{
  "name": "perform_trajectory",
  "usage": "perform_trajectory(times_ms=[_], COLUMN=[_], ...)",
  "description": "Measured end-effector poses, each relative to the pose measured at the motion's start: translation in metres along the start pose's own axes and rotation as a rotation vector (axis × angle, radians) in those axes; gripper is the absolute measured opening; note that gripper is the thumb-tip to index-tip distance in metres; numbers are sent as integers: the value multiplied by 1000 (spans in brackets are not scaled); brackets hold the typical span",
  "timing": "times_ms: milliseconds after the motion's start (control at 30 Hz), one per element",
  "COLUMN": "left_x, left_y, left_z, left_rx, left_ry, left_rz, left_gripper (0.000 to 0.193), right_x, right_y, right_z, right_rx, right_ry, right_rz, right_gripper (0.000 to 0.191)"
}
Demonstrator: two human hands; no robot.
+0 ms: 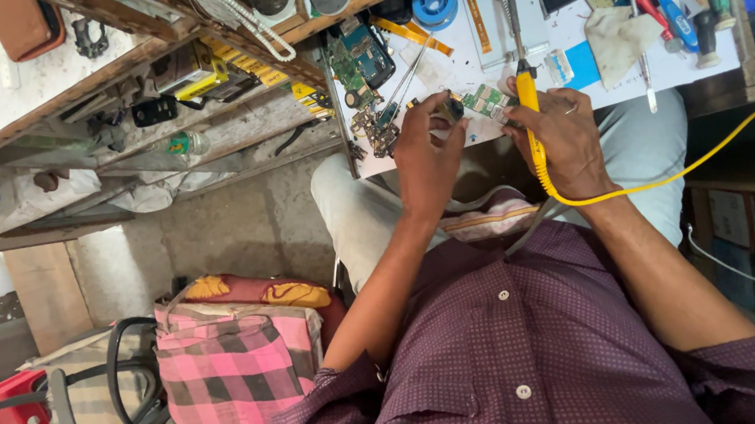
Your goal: The person sits at a cluttered workbench handling a small circuit board and a black component. They position the board, pick up a yellow soldering iron, and solder points on the board, repositioning the board and component between soldering passes and finally holding the board up with both hands.
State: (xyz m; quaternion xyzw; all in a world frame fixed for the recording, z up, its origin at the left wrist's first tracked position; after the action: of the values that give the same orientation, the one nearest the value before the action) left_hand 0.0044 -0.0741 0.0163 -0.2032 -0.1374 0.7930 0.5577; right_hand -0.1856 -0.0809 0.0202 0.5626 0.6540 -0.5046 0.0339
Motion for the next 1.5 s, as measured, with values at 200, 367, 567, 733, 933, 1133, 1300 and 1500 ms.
perform_trajectory(times_ms=[200,367,567,733,933,1133,1300,1500], left_x=[5,-5,-16,-18,-18,-27,-40,-57], left_y=[3,4,5,2,0,-4,-5,-18], left_z=[16,3,-7,-6,14,33,45,57], left_rx=[-184,-33,-37,-157,-346,-329,-368,-172], left_ry=[238,74,176,218,331,393,387,356], left_rz=[16,-39,-111,-130,-125,-194,-198,-185], left_gripper=[47,59,47,52,47,57,40,38], right_x=[-1,-2,-5,-7,-7,-5,-3,0], right_y=[0,-2,-5,-8,-7,-6,-4,-3], right_z=[-2,-2,-5,-7,-5,-3,1,5], right_rx=[-9,-14,-17,-26,-27,-38,-26,-21], right_ry=[-6,3,0,1,6,6,4,5], right_rz=[4,5,15,17,3,3,4,19], right_gripper=[50,48,44,43,45,46,46,45])
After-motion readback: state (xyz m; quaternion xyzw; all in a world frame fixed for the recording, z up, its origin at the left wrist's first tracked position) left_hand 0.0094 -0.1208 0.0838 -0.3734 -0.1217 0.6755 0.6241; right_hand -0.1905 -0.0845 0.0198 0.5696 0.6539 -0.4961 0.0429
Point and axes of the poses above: each hand's wrist, its own x-axis away from the middle knuckle, its own y-axis out of the palm, z = x × y, the point moved 7 cm from there along -x, towards the middle knuckle, and after that the axes turned 2 degrees about z, right-handed, at the moved point
